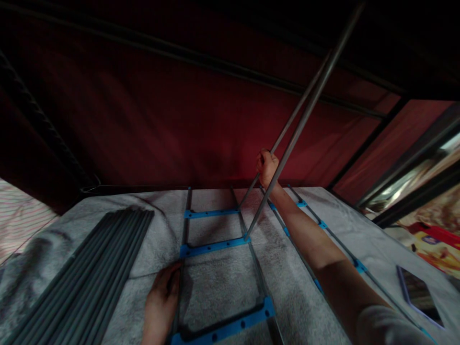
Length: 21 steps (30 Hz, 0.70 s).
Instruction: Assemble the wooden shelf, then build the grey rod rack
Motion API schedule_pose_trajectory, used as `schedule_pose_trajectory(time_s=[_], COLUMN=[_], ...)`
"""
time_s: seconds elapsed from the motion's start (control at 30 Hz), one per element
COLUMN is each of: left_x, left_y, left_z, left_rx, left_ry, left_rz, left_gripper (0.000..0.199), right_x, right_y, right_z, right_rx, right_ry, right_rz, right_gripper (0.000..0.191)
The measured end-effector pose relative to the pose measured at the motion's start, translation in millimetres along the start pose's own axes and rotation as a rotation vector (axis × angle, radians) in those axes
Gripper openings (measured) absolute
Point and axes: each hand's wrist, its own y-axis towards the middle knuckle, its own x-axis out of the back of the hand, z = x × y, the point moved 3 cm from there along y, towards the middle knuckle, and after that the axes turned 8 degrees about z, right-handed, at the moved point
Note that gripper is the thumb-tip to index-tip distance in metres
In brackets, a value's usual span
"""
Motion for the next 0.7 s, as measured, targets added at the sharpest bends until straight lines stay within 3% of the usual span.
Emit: schedule_pose_trajectory(time_s=[0.53,0.7], left_x=[0.0,1.4], left_y=[-1.1,-1.3], left_z=[-0.3,-4.8], left_rx=[0.018,0.011], left_ry=[0.012,0.026], left_rz=[0.003,-0.012], left_gripper=[0.040,0.039], right_x=[-5.0,-9.2], right_y=[-4.3,-2.7], right_z=[-0.5,-0.8], right_rx=[-0.018,-0.050], right_ry=[-0.024,-0.019], right_rz=[-0.016,0.097], right_gripper=[0.037,0.040])
